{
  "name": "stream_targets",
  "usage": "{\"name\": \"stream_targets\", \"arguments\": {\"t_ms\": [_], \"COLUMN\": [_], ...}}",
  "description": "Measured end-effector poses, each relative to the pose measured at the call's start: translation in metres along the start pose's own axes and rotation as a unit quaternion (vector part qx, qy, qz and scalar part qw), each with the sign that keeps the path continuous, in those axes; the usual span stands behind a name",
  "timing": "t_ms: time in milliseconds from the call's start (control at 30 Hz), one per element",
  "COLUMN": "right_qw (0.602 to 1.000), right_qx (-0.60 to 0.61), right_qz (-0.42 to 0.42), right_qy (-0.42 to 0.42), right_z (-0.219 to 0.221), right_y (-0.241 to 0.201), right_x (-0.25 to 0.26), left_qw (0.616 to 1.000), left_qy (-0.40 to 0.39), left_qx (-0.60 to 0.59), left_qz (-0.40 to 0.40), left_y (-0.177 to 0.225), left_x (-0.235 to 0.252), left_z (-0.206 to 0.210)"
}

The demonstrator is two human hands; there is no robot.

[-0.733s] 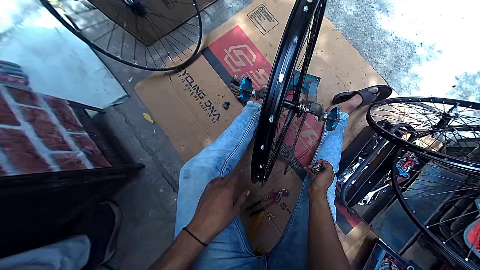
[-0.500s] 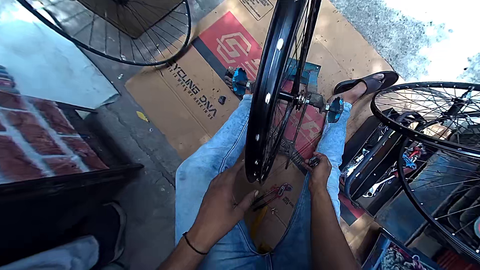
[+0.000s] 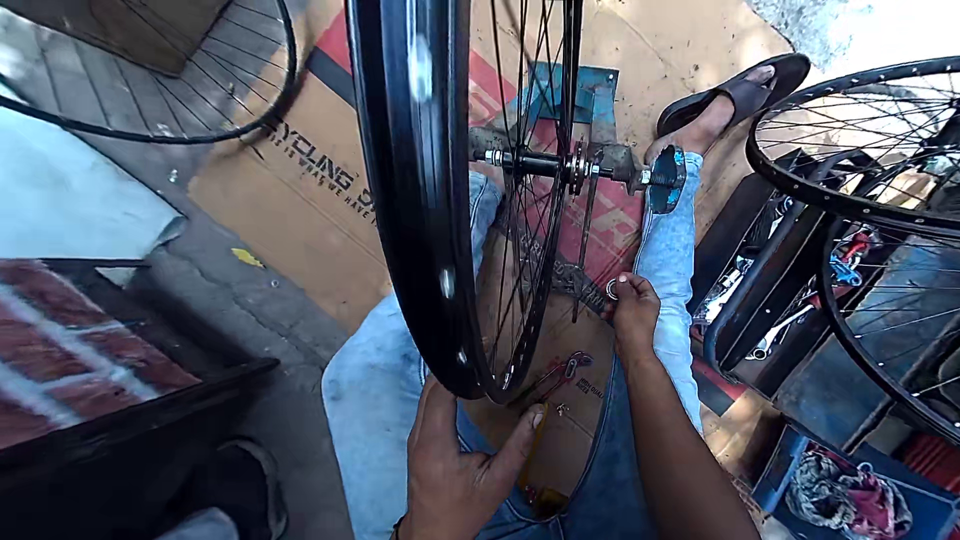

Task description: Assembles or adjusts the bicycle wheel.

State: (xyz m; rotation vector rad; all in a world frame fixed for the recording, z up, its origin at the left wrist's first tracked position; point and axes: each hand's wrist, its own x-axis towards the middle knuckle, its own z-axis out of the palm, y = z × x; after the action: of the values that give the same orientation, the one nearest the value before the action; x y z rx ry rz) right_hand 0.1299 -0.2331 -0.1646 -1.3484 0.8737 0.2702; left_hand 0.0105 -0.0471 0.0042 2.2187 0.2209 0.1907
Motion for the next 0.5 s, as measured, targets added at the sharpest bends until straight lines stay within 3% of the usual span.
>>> {"name": "stream_targets", "arguments": {"t_ms": [133,267,500], "right_qw": [0.998,0.978,0.932], "right_qx": [-0.053,-0.193,-0.346], "right_qz": [-0.021,-0.068,-0.045], "right_qy": [-0.031,-0.04,-0.098], "right_z": [0.004,0.009,0.022], "right_y": [0.009,0.024,0.045], "right_x": [0.005,0.013,0.033], "left_qw": [0.999,0.998,0.994], "left_qy": [0.033,0.061,0.108], "left_qx": [0.0,-0.008,-0.011], "left_qz": [0.016,0.03,0.015], "left_y": [0.001,0.007,0.01], "left_x": [-0.002,0.0,0.011], "left_z": [0.0,0.0,0.004]}}
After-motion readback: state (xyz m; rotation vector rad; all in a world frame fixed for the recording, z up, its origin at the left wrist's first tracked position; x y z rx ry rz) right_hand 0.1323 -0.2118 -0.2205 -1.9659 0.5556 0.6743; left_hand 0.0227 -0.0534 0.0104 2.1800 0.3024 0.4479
